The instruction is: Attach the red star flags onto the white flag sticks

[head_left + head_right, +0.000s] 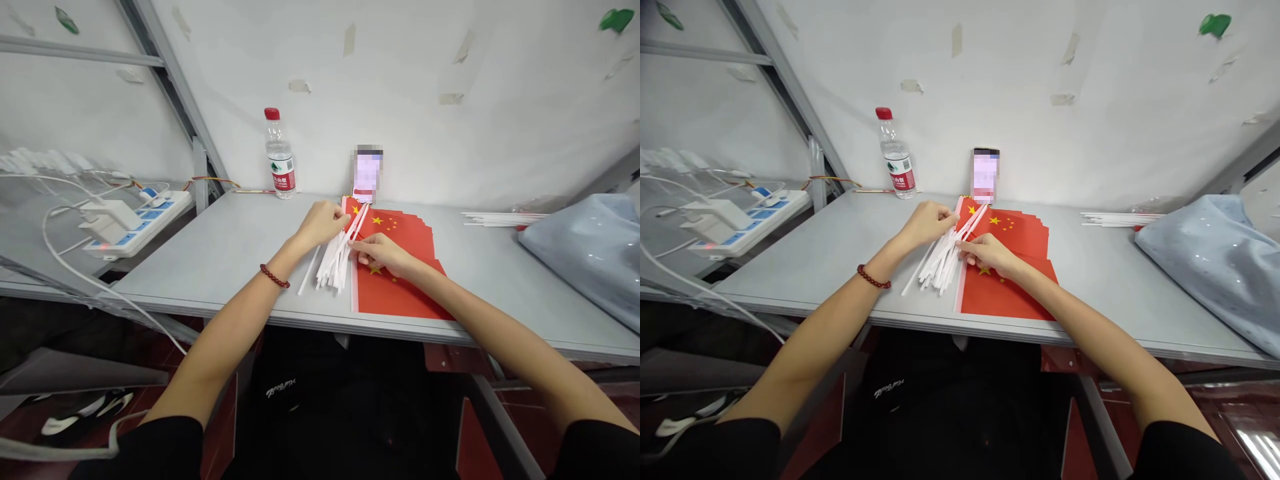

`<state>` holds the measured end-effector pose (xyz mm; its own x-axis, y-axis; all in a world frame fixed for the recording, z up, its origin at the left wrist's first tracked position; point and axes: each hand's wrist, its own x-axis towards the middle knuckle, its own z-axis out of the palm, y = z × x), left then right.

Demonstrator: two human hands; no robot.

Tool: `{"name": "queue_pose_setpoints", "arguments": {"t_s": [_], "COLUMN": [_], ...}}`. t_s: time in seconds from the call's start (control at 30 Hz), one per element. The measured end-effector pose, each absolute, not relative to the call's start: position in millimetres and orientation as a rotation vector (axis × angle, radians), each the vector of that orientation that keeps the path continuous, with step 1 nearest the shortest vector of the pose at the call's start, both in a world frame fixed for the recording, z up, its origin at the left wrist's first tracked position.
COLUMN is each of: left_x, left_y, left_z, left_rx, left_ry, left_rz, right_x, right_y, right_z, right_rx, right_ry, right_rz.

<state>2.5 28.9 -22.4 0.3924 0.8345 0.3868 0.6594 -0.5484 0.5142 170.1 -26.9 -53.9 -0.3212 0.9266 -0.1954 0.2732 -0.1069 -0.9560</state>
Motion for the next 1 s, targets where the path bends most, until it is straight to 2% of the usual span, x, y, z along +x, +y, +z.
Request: {"name": "queue_pose_setpoints", "arguments": {"t_s": [0.2, 0.4, 0.5, 0.6, 0.7, 0.8, 0.87, 1.0], "left_x": [4.4, 6.9, 7.3, 4.7, -1.5, -7.3, -9.1, -9.1], "left_y": [25.7, 14.2, 11.4, 7.9, 0.4, -6.6, -7.9, -6.1], "left_z": [-22.5, -18.2, -16.0, -8.4, 4.0, 13.2, 15.1, 14.0], "left_rx": [2.380, 2.309, 2.288, 2.161, 1.883, 1.716, 1.666, 1.644], "left_ry": [1.274, 1.080, 0.961, 0.873, 0.697, 0.573, 0.542, 0.564], "left_rz": [0.955, 0.763, 0.722, 0.693, 0.547, 0.404, 0.329, 0.357], "right_x": [170.0, 169.3, 167.3, 175.3, 196.7, 221.2, 232.4, 240.7], "right_y": [-25.0, -38.7, -43.4, -38.5, -27.8, -18.2, -13.8, -8.0], "right_z": [-56.0, -51.5, -51.4, -48.7, -39.6, -28.9, -25.0, -25.1], "right_rx": [-1.285, -1.190, -1.163, -1.098, -1.088, -1.055, -1.053, -1.097], "right_ry": [-1.571, -1.643, -1.866, -1.963, -1.605, -1.400, -1.395, -1.221], "right_rz": [1.441, 1.211, 0.938, 0.483, 0.078, -0.125, -0.039, 0.412]}}
